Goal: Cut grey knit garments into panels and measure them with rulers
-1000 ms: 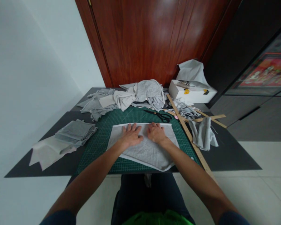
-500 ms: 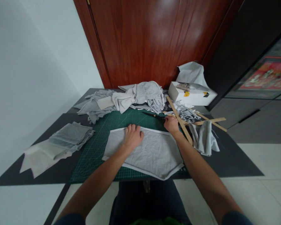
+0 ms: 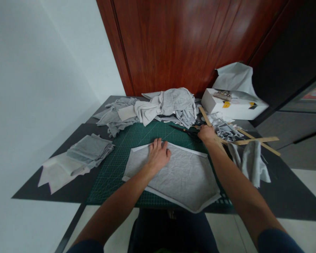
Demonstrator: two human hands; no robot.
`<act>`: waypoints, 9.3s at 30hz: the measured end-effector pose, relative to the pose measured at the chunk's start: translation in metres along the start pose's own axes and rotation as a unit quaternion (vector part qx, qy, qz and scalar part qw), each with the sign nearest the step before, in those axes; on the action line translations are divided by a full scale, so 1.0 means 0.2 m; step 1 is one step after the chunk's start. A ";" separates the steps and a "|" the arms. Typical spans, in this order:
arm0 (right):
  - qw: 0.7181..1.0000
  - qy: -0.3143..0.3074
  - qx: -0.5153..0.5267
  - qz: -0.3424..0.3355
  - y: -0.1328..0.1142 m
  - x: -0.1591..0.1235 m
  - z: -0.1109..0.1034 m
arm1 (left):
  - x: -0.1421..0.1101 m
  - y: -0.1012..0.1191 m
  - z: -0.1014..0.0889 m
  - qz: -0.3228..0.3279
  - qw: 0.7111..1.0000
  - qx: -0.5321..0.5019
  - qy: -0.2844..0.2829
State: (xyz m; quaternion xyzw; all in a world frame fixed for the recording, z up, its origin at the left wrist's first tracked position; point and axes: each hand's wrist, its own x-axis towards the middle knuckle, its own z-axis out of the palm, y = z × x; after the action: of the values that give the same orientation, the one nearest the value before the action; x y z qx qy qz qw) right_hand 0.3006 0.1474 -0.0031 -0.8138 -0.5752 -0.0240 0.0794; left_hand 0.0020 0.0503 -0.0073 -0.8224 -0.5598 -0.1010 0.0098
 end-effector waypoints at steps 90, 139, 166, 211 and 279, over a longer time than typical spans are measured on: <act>0.899 -0.089 0.371 -0.214 -0.34 -0.67 -0.19 | 0.10 -0.22 -0.06 0.010 0.981 -0.191 -0.002; 0.988 0.067 0.104 0.087 0.48 -0.74 -0.04 | -0.29 -0.31 -0.08 0.129 0.989 -0.065 -0.017; 0.945 0.107 0.157 -0.267 -0.25 -1.15 0.02 | -0.32 -0.09 -0.06 0.037 0.999 0.002 0.014; 0.972 0.021 0.013 -0.232 -0.25 -1.09 -0.09 | -0.32 -0.03 -0.15 0.058 0.998 0.029 0.003; 0.974 0.085 0.079 -0.196 -0.18 -1.07 0.03 | -0.31 -0.11 -0.06 0.093 0.995 -0.020 0.016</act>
State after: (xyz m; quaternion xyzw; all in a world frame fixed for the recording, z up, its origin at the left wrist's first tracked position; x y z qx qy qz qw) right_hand 0.1951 -0.0398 -0.0333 -0.6713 -0.7149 -0.0630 0.1854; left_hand -0.0416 0.0010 -0.0094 -0.8690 -0.4788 -0.1241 0.0115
